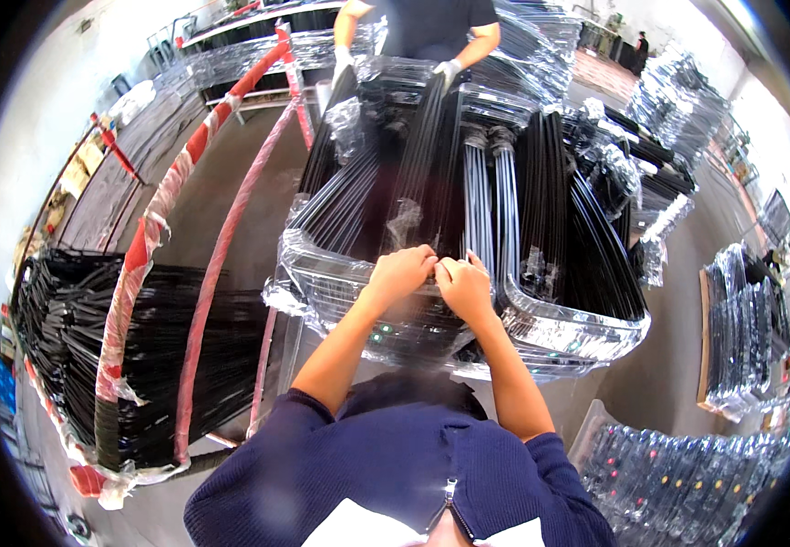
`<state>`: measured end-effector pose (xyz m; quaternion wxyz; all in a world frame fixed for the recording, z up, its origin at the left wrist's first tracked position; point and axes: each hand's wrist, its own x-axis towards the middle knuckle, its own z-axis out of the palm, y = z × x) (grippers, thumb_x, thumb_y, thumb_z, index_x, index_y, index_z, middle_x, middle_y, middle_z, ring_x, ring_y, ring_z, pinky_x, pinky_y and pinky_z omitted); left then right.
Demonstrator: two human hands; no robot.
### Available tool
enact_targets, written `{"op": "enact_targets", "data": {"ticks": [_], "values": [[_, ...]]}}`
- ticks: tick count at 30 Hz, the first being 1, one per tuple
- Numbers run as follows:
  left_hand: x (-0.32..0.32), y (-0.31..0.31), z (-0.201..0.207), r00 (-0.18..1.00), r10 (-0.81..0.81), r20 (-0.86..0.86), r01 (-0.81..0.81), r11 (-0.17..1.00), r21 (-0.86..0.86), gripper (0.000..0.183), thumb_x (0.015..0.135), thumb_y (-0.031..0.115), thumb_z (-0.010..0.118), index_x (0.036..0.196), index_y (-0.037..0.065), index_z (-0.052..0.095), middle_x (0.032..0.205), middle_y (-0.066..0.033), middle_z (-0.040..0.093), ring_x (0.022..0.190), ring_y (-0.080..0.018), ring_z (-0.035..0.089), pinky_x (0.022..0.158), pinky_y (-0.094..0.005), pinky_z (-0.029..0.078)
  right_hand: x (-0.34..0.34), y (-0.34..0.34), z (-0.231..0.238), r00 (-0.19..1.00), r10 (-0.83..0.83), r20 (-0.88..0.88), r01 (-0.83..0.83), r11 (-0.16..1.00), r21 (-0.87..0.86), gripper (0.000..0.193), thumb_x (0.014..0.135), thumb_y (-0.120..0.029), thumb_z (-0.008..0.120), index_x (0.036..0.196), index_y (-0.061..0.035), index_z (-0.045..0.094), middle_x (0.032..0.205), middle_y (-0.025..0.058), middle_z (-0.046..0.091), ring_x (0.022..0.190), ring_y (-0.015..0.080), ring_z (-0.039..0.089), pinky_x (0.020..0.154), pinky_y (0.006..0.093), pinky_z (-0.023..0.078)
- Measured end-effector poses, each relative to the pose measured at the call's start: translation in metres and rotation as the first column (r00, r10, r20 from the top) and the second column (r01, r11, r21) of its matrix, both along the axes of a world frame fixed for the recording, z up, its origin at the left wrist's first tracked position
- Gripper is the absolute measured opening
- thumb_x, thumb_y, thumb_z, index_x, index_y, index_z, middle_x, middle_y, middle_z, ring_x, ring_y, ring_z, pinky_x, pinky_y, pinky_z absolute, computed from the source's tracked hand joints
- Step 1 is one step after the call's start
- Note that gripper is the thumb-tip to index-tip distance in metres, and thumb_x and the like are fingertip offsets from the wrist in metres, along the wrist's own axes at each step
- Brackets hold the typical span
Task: The person helps move black metal frames between pallets, lifting the frames by hand and coordinating with others to stack them onto a central pallet.
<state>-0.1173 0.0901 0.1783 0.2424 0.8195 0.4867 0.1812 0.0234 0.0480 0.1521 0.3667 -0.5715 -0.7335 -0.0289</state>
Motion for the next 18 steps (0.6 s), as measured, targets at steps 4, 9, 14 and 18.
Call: {"op": "enact_targets", "data": {"ticks": [4, 9, 14, 18], "values": [[-0.007, 0.003, -0.013, 0.899, -0.097, 0.428, -0.05, 0.946, 0.32, 0.021, 0.08, 0.014, 0.053, 0.098, 0.005, 0.057, 0.098, -0.0138, 0.059, 0.095, -0.0294, 0.056, 0.081, -0.0366, 0.044, -0.001, 0.001, -0.001, 1.0, 0.002, 0.024, 0.001, 0.996, -0.089, 0.024, 0.083, -0.02, 0.047, 0.067, -0.0053, 0.055, 0.062, 0.0149, 0.057, 0.064, 0.0305, 0.057, 0.091, 0.0436, 0.037], [-0.118, 0.007, 0.008, 0.571, 0.228, 0.789, -0.745, 0.548, 0.38, 0.024, 0.073, -0.007, 0.05, 0.094, 0.002, 0.056, 0.094, -0.0109, 0.057, 0.089, -0.023, 0.054, 0.08, -0.0311, 0.042, -0.002, -0.007, 0.013, 0.998, -0.046, -0.032, 0.038, 0.975, -0.217, 0.019, 0.083, -0.018, 0.048, 0.077, -0.0066, 0.062, 0.068, 0.0101, 0.062, 0.067, 0.0268, 0.059, 0.093, 0.0403, 0.035], [-0.286, 0.08, -0.17, 0.502, 0.8, 0.329, -0.858, 0.51, 0.069, 0.038, 0.075, 0.022, 0.056, 0.105, 0.0, 0.05, 0.103, -0.0174, 0.056, 0.101, -0.0338, 0.05, 0.089, -0.0403, 0.038, -0.008, -0.008, 0.025, 0.997, -0.042, -0.06, 0.022, 0.952, -0.305, 0.019, 0.083, -0.015, 0.048, 0.075, -0.0066, 0.063, 0.06, 0.0047, 0.061, 0.061, 0.022, 0.057, 0.096, 0.0399, 0.033], [-0.267, 0.104, -0.24, 0.728, 0.685, 0.024, -0.682, 0.72, 0.129, 0.071, 0.079, 0.033, 0.057, 0.133, 0.001, 0.023, 0.13, -0.0201, 0.037, 0.118, -0.0348, 0.038, 0.095, -0.0493, 0.03, -0.011, -0.001, 0.028, 0.999, -0.038, -0.023, 0.026, 0.922, -0.385, 0.017, 0.082, -0.014, 0.049, 0.078, -0.0054, 0.063, 0.06, 0.0054, 0.061, 0.061, 0.0234, 0.058, 0.096, 0.0417, 0.032]]}}
